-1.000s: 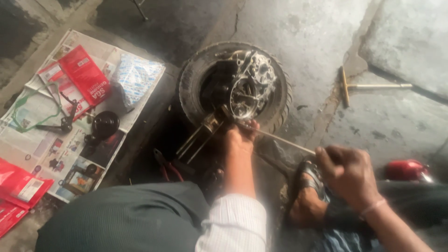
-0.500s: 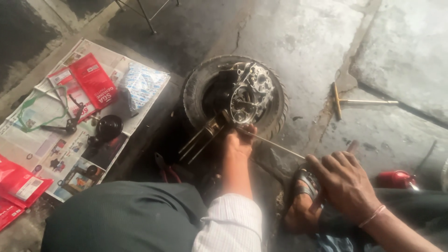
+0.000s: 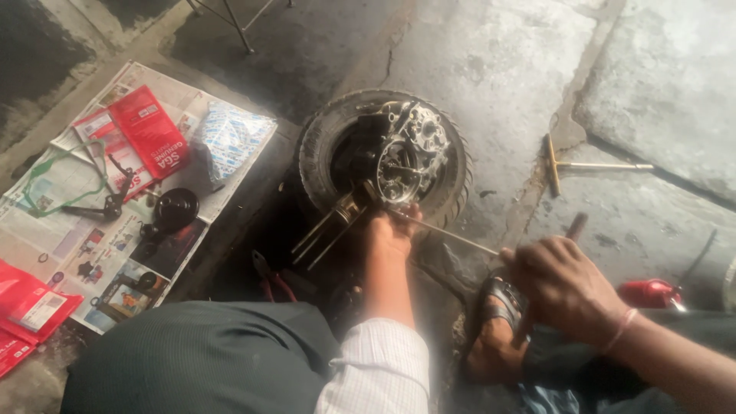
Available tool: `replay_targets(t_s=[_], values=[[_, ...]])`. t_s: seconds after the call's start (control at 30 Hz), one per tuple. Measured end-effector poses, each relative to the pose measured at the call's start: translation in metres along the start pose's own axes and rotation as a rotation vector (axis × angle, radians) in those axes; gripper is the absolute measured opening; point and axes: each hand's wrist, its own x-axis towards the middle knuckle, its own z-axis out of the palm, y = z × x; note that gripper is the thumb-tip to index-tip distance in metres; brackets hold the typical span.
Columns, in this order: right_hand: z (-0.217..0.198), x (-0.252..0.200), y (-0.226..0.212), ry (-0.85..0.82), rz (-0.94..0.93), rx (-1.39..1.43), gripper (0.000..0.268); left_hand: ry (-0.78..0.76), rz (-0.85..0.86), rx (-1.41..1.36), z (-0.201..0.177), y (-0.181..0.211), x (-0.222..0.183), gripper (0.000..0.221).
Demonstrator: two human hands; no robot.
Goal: A person is using a T-handle wrench and other tools to work on a motorcycle engine component on a tire stand.
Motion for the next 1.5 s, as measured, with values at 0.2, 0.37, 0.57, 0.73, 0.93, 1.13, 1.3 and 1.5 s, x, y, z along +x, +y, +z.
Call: replay_targets(t_s=[0.2, 0.37, 0.57, 0.73, 0.93, 1.13, 1.3, 1.5], values=[[-0.009, 0.028, -0.024, 0.338, 0.209, -0.002, 0.010, 0.059, 0.053, 0.074, 0.007, 0.002, -0.003, 0.031], [-0.002, 0.017, -0.011, 0.235, 0.278, 0.037, 0.013, 0.021, 0.107, 0.005, 0.000, -0.007, 0.024, 0.027], [-0.005, 0.025, -0.012, 0.227, 0.307, 0.093, 0.014, 0.099, 0.159, -0.008, -0.002, -0.006, 0.018, 0.023], [-0.005, 0.024, -0.018, 0.206, 0.479, 0.137, 0.024, 0.030, 0.162, 0.008, -0.020, -0.012, 0.028, 0.022], [-0.007, 0.025, -0.020, 0.219, 0.457, 0.118, 0.022, 0.100, 0.166, 0.017, 0.002, -0.006, 0.004, 0.023], [-0.001, 0.022, -0.018, 0.204, 0.450, 0.127, 0.023, 0.128, 0.153, 0.009, -0.009, -0.008, 0.015, 0.028], [0.002, 0.018, -0.021, 0.195, 0.578, 0.188, 0.024, 0.061, 0.116, 0.002, -0.006, -0.006, 0.029, 0.029], [-0.004, 0.019, -0.026, 0.280, 0.512, 0.146, 0.012, 0.197, 0.059, 0.187, -0.021, 0.007, 0.019, 0.037]])
